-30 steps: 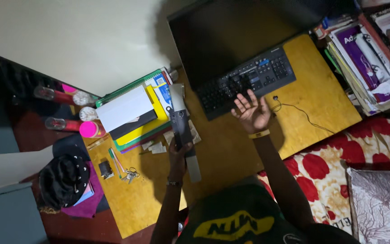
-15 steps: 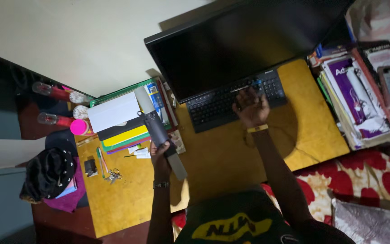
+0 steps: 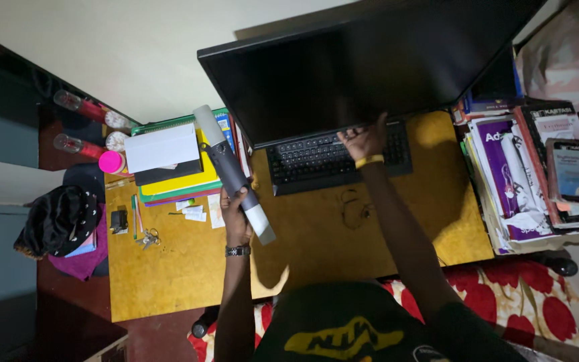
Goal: The person organizes folders, notebooks, and stationery items on a desk, moving a monitor aside and handling various items like pens, small documents, and several multicolored files.
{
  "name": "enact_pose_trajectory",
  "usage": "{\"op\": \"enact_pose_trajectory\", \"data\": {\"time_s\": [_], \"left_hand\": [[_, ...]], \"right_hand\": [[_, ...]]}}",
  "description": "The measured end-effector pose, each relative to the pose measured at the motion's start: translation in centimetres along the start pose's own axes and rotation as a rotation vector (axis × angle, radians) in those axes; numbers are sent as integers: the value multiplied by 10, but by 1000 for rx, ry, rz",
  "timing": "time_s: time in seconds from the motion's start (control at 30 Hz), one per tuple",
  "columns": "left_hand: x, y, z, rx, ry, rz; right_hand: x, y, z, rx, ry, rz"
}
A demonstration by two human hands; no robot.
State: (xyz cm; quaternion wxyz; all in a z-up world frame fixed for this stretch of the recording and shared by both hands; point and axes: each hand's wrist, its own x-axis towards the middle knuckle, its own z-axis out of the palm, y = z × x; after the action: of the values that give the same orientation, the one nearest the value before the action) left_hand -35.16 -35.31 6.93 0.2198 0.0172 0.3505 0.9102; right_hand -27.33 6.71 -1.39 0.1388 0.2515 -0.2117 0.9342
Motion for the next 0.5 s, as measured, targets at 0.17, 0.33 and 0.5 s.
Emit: {"op": "enact_pose_trajectory", "data": {"time_s": [0.17, 0.33, 0.5], "left_hand": [[5, 3, -11, 10, -26, -11], [6, 9, -25, -1, -97, 24], [2, 13, -15, 9, -74, 42]], "right_hand": [[29, 2, 27, -221, 982, -212], [43, 3, 64, -109, 629, -126], [38, 23, 63, -175, 910, -186]]}}
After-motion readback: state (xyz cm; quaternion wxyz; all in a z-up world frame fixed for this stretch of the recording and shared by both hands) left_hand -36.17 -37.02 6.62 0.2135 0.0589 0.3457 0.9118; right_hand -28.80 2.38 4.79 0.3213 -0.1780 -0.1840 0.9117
